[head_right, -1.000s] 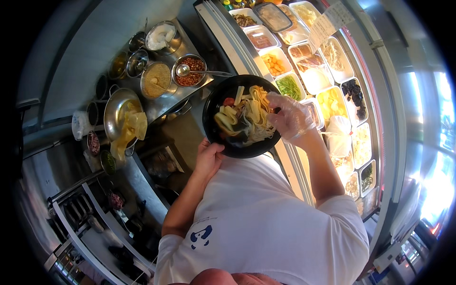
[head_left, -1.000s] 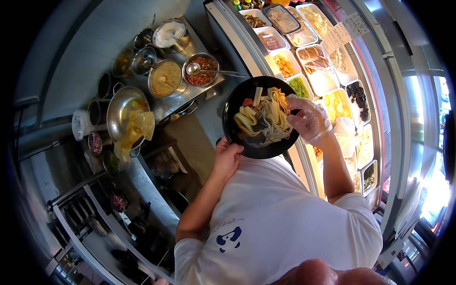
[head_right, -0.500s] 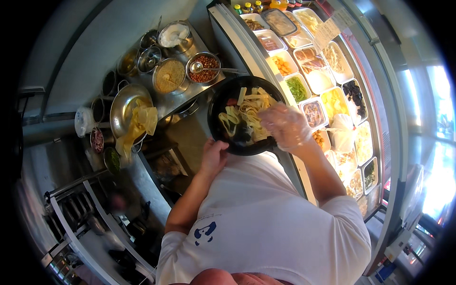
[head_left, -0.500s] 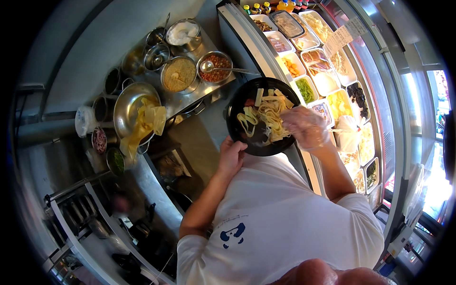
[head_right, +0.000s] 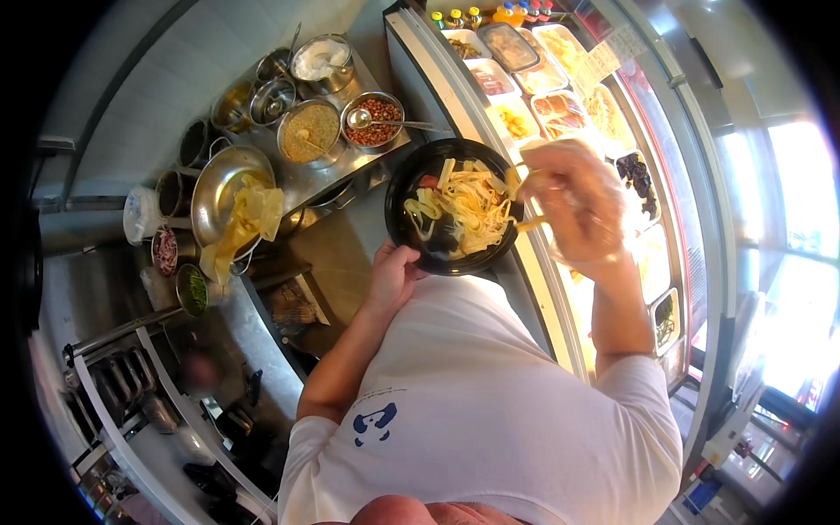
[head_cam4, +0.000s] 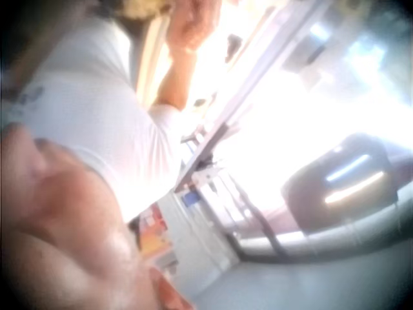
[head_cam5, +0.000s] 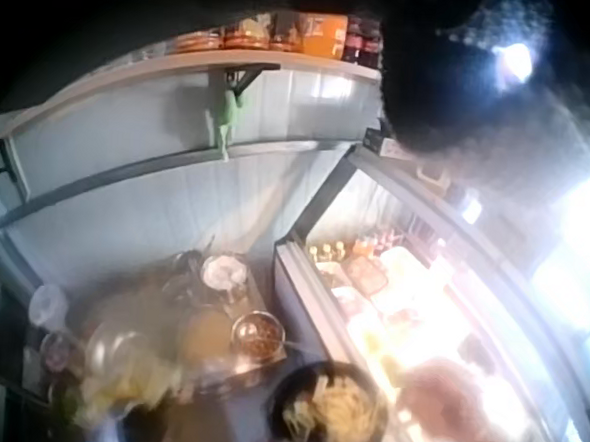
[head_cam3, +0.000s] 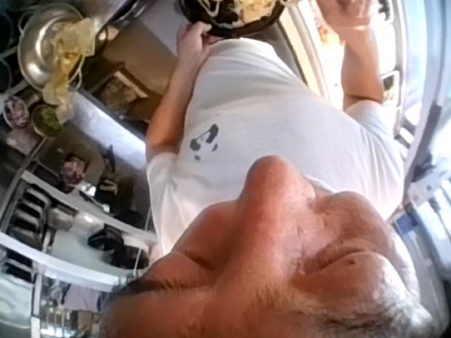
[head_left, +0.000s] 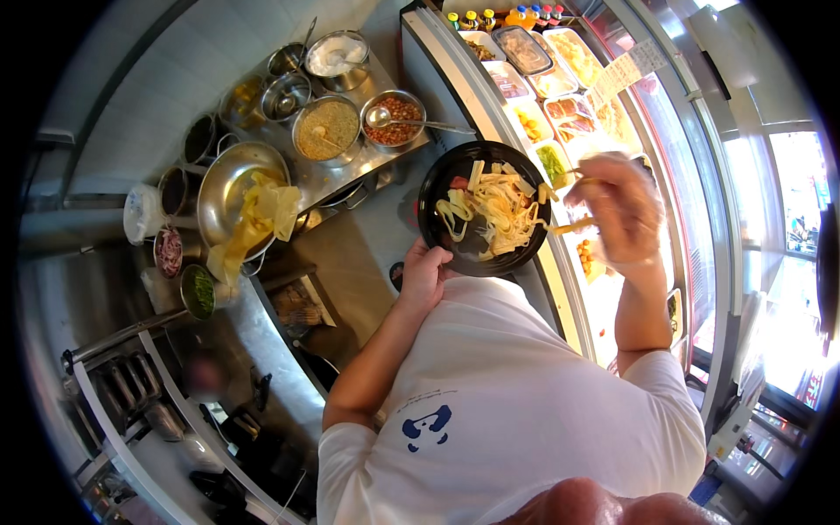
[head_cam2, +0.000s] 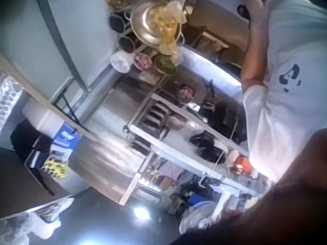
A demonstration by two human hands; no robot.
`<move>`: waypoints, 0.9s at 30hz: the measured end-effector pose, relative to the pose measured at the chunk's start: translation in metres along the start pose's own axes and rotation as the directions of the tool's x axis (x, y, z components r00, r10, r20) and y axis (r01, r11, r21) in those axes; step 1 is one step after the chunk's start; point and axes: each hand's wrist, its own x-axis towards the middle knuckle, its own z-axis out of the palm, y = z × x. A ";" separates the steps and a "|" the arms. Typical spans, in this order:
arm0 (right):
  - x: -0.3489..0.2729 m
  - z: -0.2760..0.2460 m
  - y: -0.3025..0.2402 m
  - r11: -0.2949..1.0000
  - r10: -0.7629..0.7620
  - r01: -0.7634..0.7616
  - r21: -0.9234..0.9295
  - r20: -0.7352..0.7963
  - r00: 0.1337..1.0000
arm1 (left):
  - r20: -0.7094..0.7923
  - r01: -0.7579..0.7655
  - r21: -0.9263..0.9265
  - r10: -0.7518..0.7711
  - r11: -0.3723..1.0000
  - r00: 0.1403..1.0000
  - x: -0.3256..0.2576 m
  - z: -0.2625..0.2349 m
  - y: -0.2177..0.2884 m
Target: The person assembles a plate of food by picking various ingredients from a refrigerated display case. They use their hands to transfer items such as meat, vegetables, and noodles into a black bowl held in the left hand.
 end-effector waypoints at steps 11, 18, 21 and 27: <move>-0.026 0.010 0.075 0.844 0.462 -0.535 0.025 0.473 0.750 | 0.002 -0.141 0.489 0.161 0.861 0.987 0.043 0.000 -0.035; -0.072 0.021 0.160 0.934 0.358 -0.309 -0.181 0.490 0.795 | 0.343 -0.391 0.694 0.199 0.605 0.918 0.068 0.013 -0.057; -0.086 0.032 0.179 0.985 0.172 -0.141 -0.100 0.482 0.859 | 0.432 -0.400 0.729 0.080 0.556 0.898 0.076 0.018 -0.064; -0.085 0.055 0.170 0.779 0.550 -0.223 -0.586 0.469 0.691 | 0.357 -0.281 0.803 -0.047 0.526 0.933 0.088 0.022 -0.077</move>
